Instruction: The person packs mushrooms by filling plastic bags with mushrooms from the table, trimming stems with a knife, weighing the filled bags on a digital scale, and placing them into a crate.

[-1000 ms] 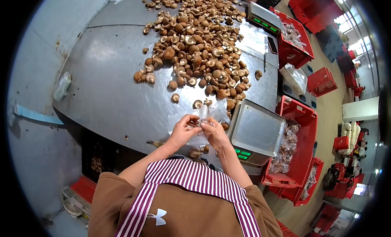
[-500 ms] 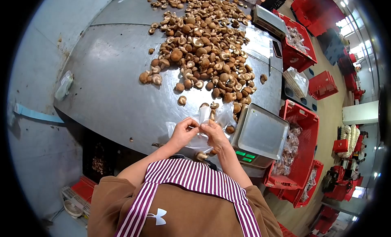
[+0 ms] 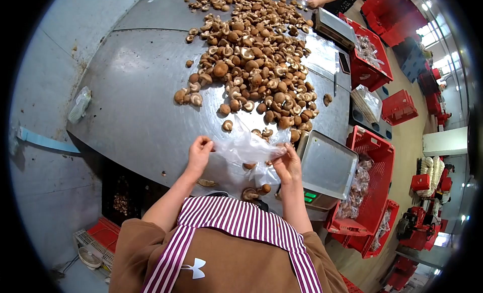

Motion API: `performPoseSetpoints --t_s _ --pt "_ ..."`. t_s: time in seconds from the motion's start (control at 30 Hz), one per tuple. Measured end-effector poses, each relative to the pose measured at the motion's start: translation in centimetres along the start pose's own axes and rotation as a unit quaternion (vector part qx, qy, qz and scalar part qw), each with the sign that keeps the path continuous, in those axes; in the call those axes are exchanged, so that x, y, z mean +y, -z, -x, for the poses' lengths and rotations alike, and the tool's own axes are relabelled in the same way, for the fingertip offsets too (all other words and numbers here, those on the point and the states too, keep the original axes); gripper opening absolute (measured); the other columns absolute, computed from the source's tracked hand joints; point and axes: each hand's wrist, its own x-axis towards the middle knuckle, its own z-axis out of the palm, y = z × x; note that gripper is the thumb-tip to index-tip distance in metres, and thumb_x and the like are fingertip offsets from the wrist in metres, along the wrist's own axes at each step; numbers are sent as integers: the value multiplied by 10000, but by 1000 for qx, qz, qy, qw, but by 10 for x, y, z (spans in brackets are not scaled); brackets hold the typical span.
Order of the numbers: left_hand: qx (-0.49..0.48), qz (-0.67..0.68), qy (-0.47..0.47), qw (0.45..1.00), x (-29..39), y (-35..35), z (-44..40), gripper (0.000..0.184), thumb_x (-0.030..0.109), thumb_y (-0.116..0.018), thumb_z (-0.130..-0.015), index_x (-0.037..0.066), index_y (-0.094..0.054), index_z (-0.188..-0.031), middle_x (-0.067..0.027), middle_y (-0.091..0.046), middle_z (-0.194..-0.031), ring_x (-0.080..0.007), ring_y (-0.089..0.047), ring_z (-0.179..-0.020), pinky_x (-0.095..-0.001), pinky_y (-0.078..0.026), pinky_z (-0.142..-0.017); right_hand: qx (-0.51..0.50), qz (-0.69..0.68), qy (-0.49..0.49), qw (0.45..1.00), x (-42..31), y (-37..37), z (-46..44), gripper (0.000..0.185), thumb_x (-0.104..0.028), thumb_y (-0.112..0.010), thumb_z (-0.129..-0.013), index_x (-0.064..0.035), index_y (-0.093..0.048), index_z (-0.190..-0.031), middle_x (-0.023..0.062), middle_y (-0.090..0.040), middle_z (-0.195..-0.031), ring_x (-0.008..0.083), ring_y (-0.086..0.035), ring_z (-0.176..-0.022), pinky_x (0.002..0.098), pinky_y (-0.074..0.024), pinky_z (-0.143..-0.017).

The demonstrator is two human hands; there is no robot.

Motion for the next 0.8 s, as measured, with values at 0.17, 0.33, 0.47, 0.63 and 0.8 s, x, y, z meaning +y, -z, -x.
performPoseSetpoints --t_s 0.17,0.33,0.47,0.63,0.8 --pt "96 -11 48 994 -17 26 -14 51 67 -580 -939 21 -572 -917 -1 -586 -827 -92 -570 -729 -264 -517 -703 -31 13 9 999 -16 9 -5 152 -113 -619 -931 -105 -508 -827 10 -566 -760 105 -524 -600 227 -432 -497" --pt "4 -346 -245 905 69 -16 14 406 91 -678 -825 82 -548 -1210 -118 -511 -1320 -257 -504 -1218 -442 -422 -1021 19 389 143 910 25 -41 10 174 -87 -641 -921 -117 -490 -841 15 -601 -759 51 -471 -519 197 -341 -421" --pt "-149 -415 -385 811 109 -63 28 435 85 -682 -782 78 -566 -1201 -127 -566 -1264 -269 -539 -1194 -484 -375 -1076 -82 423 135 892 55 -63 19 182 -64 -648 -925 -83 -478 -862 19 -606 -751 42 -477 -545 192 -343 -445" --pt "-141 -383 -347 844 70 -54 9 217 38 -639 -730 48 -633 -947 -116 -635 -869 -318 -611 -879 -457 -430 -967 -162 736 257 604 44 -88 40 204 -56 -711 -852 -37 -545 -969 67 -583 -825 157 -575 -672 282 -455 -576" --pt "-92 -312 -259 909 84 -40 26 202 -4 -567 -753 17 -631 -943 -143 -610 -880 -339 -602 -835 -432 -470 -777 -28 804 359 474 14 -41 17 191 26 -661 -815 -13 -592 -989 138 -590 -937 310 -617 -795 384 -495 -682"
